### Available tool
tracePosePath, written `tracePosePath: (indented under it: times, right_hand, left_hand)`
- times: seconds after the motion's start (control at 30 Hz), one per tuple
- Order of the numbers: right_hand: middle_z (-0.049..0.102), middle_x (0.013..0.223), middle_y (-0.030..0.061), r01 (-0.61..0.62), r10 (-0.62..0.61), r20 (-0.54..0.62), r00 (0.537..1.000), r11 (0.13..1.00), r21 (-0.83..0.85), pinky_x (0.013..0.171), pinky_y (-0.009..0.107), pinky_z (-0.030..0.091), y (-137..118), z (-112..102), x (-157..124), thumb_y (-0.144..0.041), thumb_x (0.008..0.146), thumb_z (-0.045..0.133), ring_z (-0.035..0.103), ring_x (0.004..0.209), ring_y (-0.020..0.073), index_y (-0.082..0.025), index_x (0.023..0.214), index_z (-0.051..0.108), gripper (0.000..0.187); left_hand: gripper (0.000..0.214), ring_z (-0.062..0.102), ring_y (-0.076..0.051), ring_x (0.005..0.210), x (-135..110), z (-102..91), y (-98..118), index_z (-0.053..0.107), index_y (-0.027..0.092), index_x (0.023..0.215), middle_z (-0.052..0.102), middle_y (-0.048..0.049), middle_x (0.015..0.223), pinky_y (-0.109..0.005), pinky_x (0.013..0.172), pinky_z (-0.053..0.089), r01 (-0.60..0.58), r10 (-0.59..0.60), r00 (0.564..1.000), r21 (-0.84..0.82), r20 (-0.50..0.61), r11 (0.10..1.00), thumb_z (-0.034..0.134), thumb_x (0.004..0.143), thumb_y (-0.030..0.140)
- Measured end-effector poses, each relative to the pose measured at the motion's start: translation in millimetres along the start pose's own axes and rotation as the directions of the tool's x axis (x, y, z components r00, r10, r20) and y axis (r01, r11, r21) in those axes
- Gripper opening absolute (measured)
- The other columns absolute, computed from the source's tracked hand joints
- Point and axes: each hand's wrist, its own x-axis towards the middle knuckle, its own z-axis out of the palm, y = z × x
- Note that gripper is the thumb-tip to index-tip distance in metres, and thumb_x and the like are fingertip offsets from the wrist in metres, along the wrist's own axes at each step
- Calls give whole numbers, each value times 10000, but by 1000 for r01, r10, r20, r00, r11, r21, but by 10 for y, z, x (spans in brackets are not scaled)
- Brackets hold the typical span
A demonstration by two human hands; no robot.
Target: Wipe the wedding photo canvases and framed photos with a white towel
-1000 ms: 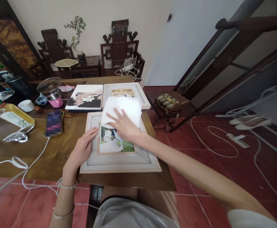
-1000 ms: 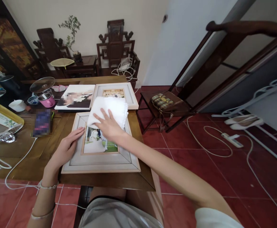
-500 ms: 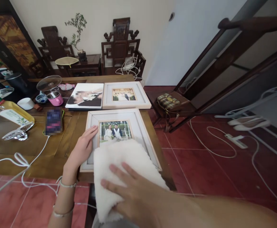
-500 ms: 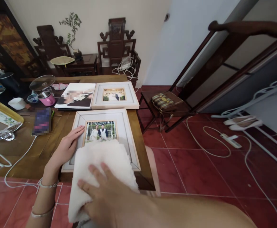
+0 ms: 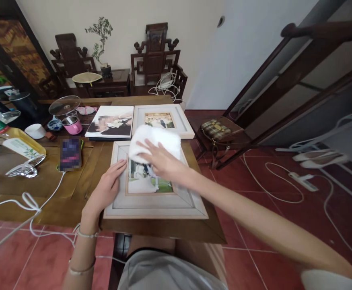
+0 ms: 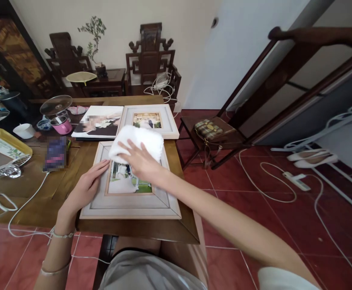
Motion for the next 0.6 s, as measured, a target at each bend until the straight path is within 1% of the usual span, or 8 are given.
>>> tracePosePath:
  times: [0.07, 0.1, 0.17, 0.23, 0.33, 0.43, 0.53, 0.6]
  right_hand:
    - [186, 1607, 98, -59, 59, -9, 998, 996, -73, 1103, 688, 219, 38, -1, 179, 110, 722, 425, 95, 1468, 384, -175, 1409, 459, 744]
    - [198, 1603, 97, -76, 77, -2, 997, 991, -107, 1096, 709, 207, 22, 9, 246, 100, 737, 448, 96, 1462, 410, -177, 1404, 469, 723]
    - [233, 1592, 101, -63, 69, 32, 997, 985, -158, 1077, 751, 180, -77, 50, 317, 70, 765, 496, 103, 1446, 457, -180, 1376, 511, 660]
    - [249, 1587, 98, -9, 19, 57, 998, 983, -182, 1065, 770, 175, -248, 99, 299, 27, 813, 501, 110, 1440, 474, -182, 1332, 560, 563]
    - [249, 1587, 109, 77, -64, 87, 994, 984, -160, 1063, 759, 214, -558, 129, 147, -28, 870, 473, 130, 1438, 470, -158, 1276, 605, 447]
    - [255, 1584, 130, 142, -127, 177, 976, 987, -77, 1038, 769, 243, -816, 101, -70, -66, 862, 515, 155, 1429, 483, -170, 1288, 599, 447]
    - [261, 1586, 102, 194, -195, 252, 948, 981, 31, 1061, 766, 200, -934, 81, -306, -109, 826, 590, 157, 1436, 464, -215, 1268, 620, 455]
    - [296, 1573, 93, 183, -198, 279, 940, 980, 80, 1073, 759, 187, -912, 74, -483, -128, 800, 624, 176, 1435, 457, -218, 1230, 649, 440]
  left_hand:
    - [440, 384, -217, 1398, 6, -8, 32, 493, 194, 1395, 471, -99, 1472, -463, 1181, 279, 24, -24, 1000, -5, -5, 1000, 342, 982, 226]
    - [446, 364, -219, 1409, 7, -12, 52, 458, 198, 1420, 434, -95, 1500, -453, 1185, 269, 42, -42, 999, -6, -16, 999, 354, 992, 267]
    - [492, 290, -219, 1445, 4, -20, 89, 357, 207, 1479, 323, -83, 1565, -431, 1200, 228, 68, -68, 996, -9, -49, 998, 360, 1003, 334]
    - [535, 218, -218, 1470, -6, -26, 118, 265, 212, 1515, 229, -74, 1602, -416, 1211, 181, 59, -61, 995, -20, -82, 998, 337, 1011, 376]
    - [574, 193, -230, 1476, -31, -30, 137, 205, 208, 1532, 198, -87, 1610, -421, 1213, 152, 36, -42, 992, -49, -119, 998, 277, 1014, 446]
    - [610, 184, -243, 1478, -58, -33, 135, 171, 213, 1540, 186, -89, 1613, -432, 1211, 144, 37, -45, 991, -66, -126, 997, 212, 1007, 507]
    - [613, 185, -239, 1478, -70, -37, 128, 158, 223, 1542, 192, -84, 1612, -433, 1209, 151, 46, -52, 991, -56, -121, 997, 192, 1005, 517]
    - [586, 199, -228, 1475, -66, -38, 128, 197, 223, 1534, 219, -84, 1604, -429, 1208, 165, 60, -63, 992, -33, -107, 998, 212, 1012, 488]
